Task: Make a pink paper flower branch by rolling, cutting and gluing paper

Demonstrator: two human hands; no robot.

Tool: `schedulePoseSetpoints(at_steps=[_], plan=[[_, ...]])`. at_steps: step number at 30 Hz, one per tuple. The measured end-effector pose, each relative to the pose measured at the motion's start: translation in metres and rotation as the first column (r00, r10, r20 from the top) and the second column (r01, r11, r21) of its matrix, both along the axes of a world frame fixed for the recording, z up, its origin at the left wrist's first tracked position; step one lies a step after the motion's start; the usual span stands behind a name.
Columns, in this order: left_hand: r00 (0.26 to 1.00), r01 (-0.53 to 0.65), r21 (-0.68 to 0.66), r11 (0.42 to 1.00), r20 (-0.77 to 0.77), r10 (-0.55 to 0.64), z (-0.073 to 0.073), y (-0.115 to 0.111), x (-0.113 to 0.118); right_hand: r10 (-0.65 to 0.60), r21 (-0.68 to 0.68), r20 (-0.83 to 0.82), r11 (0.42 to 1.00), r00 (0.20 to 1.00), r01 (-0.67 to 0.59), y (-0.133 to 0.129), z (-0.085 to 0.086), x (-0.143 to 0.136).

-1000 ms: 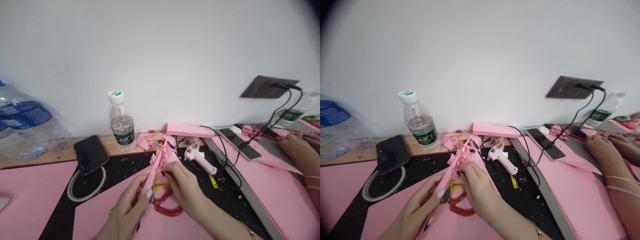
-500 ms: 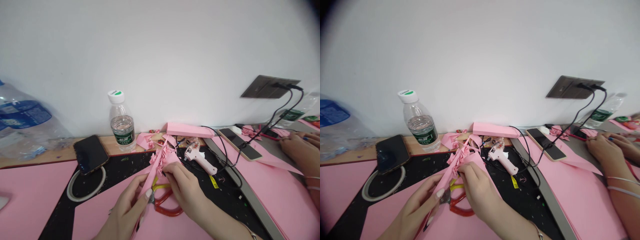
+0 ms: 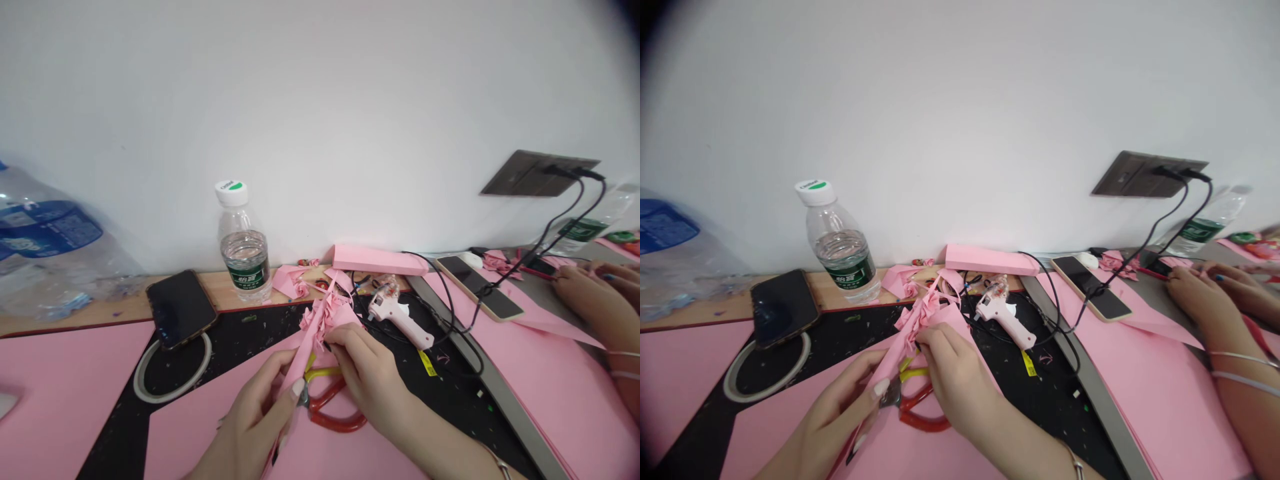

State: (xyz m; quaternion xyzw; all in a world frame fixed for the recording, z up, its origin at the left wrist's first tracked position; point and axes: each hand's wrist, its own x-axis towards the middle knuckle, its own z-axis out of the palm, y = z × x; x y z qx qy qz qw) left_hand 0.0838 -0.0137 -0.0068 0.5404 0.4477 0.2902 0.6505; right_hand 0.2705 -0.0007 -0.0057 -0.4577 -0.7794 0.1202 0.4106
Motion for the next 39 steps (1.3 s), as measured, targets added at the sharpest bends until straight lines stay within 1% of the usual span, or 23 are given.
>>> schedulePoseSetpoints(at_steps=[9, 17, 23, 28, 39], plan=[[1.000, 0.001, 0.002, 1.000, 0.017, -0.002, 0.0004, 0.0006, -0.0001, -0.002, 0.004, -0.020, 1.000, 1.000, 0.002, -0.0001, -0.0006, -0.0009], [0.999, 0.004, -0.019, 1.000, 0.039, -0.004, 0.0024, 0.0000, 0.0013, -0.023, 0.022, -0.029, 0.999, 0.999, 0.023, -0.0007, -0.0016, -0.0031], [0.999, 0.010, -0.048, 0.999, 0.048, -0.007, 0.0008, -0.0003, 0.0011, -0.024, 0.035, -0.034, 0.999, 0.999, 0.025, -0.0008, -0.0012, -0.0037], [0.999, 0.017, -0.039, 0.999, 0.044, -0.015, 0.0004, -0.0007, 0.0004, -0.016, 0.038, -0.032, 0.999, 0.999, 0.017, -0.0005, -0.0018, -0.0040], [0.999, -0.007, -0.026, 1.000, 0.044, 0.008, -0.0008, -0.0011, 0.0009, -0.011, 0.037, -0.034, 0.999, 0.999, 0.012, -0.0002, -0.0046, -0.0041]])
